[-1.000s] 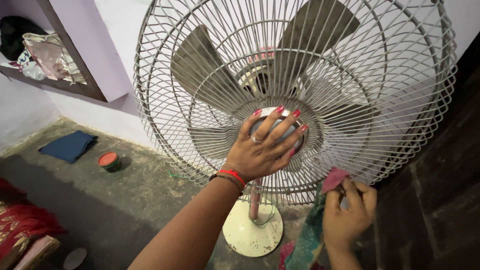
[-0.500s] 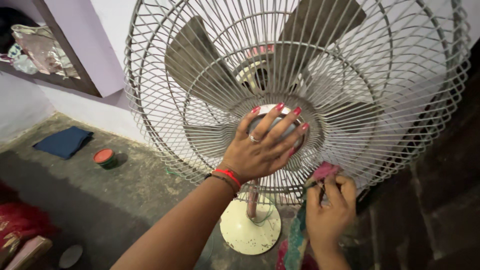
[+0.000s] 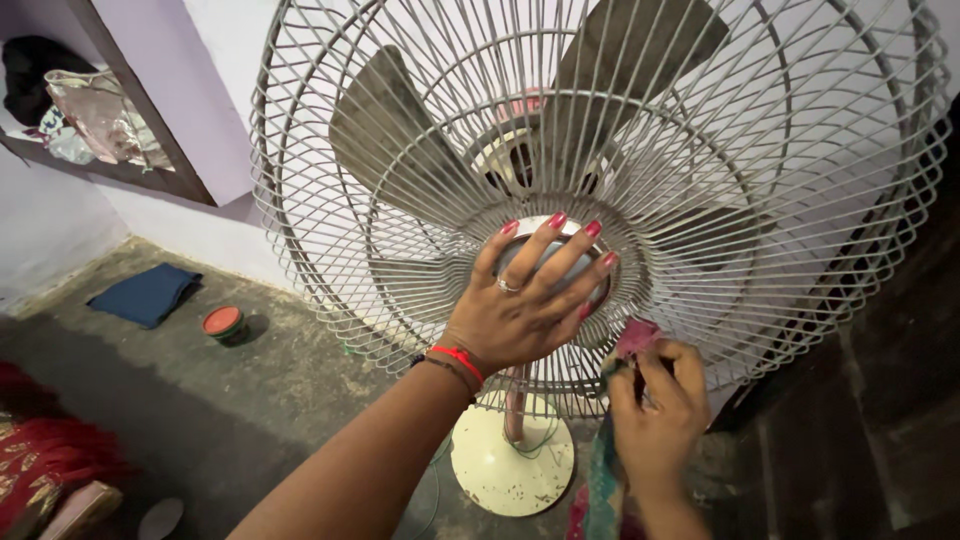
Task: The person cleans the metal grill and central hub of a pedestal fan using a cloth, wiping between the wire spokes.
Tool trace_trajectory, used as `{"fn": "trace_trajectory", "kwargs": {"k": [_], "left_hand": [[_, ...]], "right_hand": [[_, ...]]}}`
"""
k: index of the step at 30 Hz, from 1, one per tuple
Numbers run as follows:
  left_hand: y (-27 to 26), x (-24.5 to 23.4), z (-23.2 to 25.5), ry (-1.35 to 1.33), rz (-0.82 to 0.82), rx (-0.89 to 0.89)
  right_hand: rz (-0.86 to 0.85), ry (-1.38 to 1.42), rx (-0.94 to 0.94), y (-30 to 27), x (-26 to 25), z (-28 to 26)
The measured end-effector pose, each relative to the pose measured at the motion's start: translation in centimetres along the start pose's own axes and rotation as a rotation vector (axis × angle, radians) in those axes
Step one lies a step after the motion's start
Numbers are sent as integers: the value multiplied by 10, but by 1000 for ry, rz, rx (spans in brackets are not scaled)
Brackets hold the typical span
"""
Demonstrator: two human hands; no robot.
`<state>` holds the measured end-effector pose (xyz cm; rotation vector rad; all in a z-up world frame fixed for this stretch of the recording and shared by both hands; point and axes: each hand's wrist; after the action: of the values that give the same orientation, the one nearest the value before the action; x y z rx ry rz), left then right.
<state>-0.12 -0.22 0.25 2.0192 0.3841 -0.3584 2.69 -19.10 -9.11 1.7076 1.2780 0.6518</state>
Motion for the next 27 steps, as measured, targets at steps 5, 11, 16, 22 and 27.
{"fn": "trace_trajectory", "kwargs": {"k": [5,11,16,22,27], "left_hand": [[1,0,-1,12,56,3],[2,1,0,-10,73,7],[3,1,2,20,64,-3],[2,1,4,29,59,-6],[1,6,2,30,41,7]], "right_hand": [[-73,-30,-103,1,-7,24],[-141,13,-192,-1,-16,37],[-245,-43,-357,-4,-13,36],[-209,-30,-212,-9,-13,9],[-82,-157,-221,11,-24,9]]}}
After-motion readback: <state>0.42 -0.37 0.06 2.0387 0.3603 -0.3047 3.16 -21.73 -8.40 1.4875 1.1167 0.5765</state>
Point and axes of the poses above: each hand's wrist, its own y-axis towards the middle knuckle, its own x-axis out of the palm, z = x × y, and after that the axes turned 3 degrees about -x, right-handed
